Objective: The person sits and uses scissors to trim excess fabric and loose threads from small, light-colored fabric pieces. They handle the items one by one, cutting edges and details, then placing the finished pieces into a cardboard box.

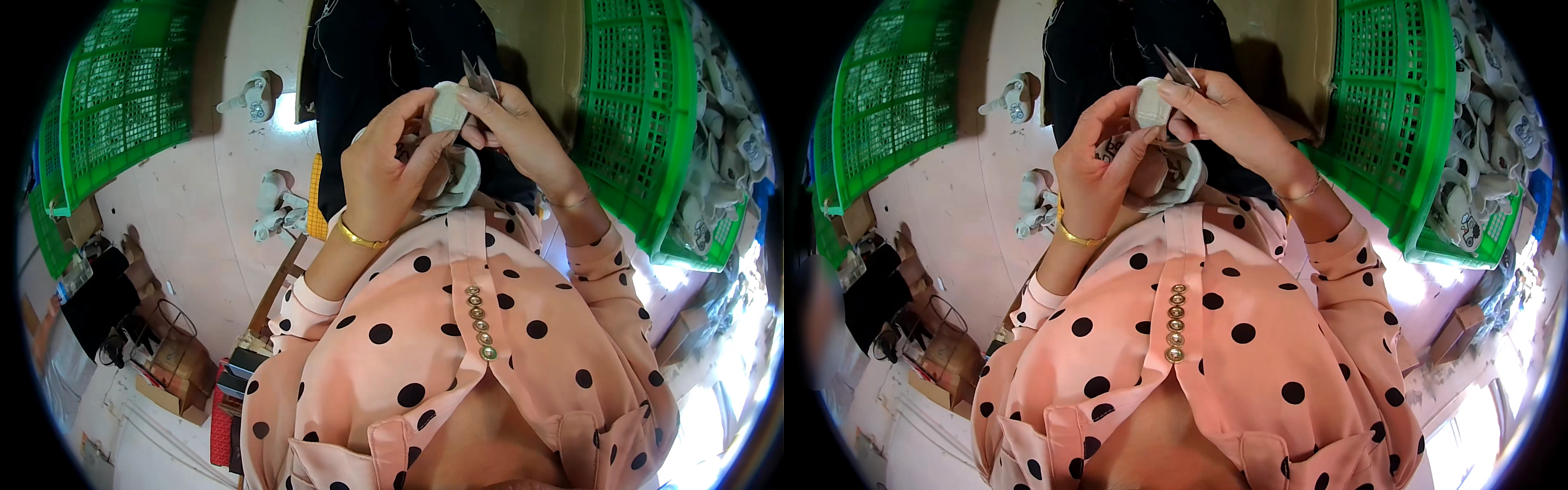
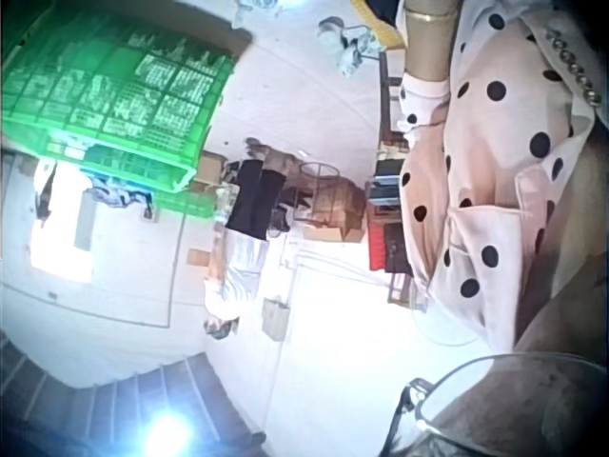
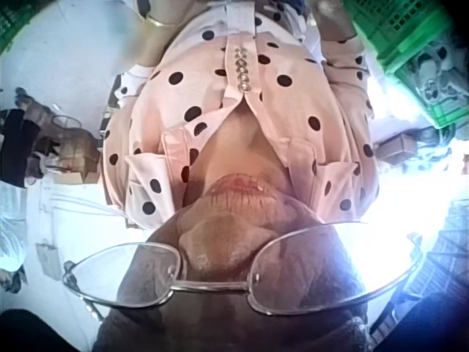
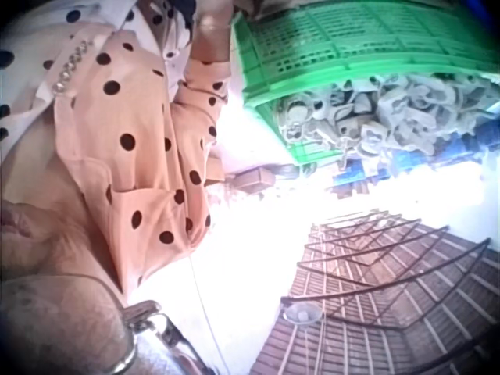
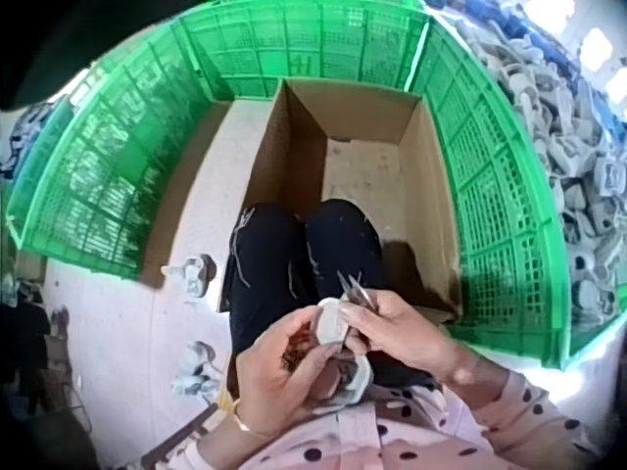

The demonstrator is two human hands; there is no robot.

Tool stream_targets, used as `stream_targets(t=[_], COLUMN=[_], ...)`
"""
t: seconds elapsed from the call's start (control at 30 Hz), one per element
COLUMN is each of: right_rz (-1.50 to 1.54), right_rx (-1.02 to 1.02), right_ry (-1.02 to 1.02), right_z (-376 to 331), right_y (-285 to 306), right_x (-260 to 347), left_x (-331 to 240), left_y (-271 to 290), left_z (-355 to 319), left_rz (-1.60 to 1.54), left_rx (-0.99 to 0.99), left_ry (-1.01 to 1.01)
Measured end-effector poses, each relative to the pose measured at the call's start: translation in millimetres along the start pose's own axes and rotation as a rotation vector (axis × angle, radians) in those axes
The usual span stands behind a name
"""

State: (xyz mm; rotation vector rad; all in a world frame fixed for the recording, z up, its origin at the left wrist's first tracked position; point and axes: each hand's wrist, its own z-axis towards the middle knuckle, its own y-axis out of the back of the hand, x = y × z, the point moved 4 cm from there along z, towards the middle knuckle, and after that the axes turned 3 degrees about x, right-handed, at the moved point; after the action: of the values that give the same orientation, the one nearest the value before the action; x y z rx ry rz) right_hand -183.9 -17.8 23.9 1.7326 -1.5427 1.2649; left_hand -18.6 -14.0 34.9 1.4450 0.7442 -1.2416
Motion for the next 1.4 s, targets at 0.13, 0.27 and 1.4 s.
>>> stream_targets(t=[0.13, 0.27, 1.4], right_rz=[-0.082, -0.086, -0.686], right_rx=[-0.017, -0.053, -0.351], right_ry=[0.064, 0.042, 0.44], right_z=[4, 7, 4], right_y=[4, 10, 24], right_x=[3, 3, -4], left_x=[7, 10, 50], left_y=[-4, -12, 1], left_z=[8, 13, 48], left_rz=[0.19, 0.196, -0.959], left_rx=[-0.113, -0.197, 0.173], left_ry=[-0.23, -0.251, 0.377])
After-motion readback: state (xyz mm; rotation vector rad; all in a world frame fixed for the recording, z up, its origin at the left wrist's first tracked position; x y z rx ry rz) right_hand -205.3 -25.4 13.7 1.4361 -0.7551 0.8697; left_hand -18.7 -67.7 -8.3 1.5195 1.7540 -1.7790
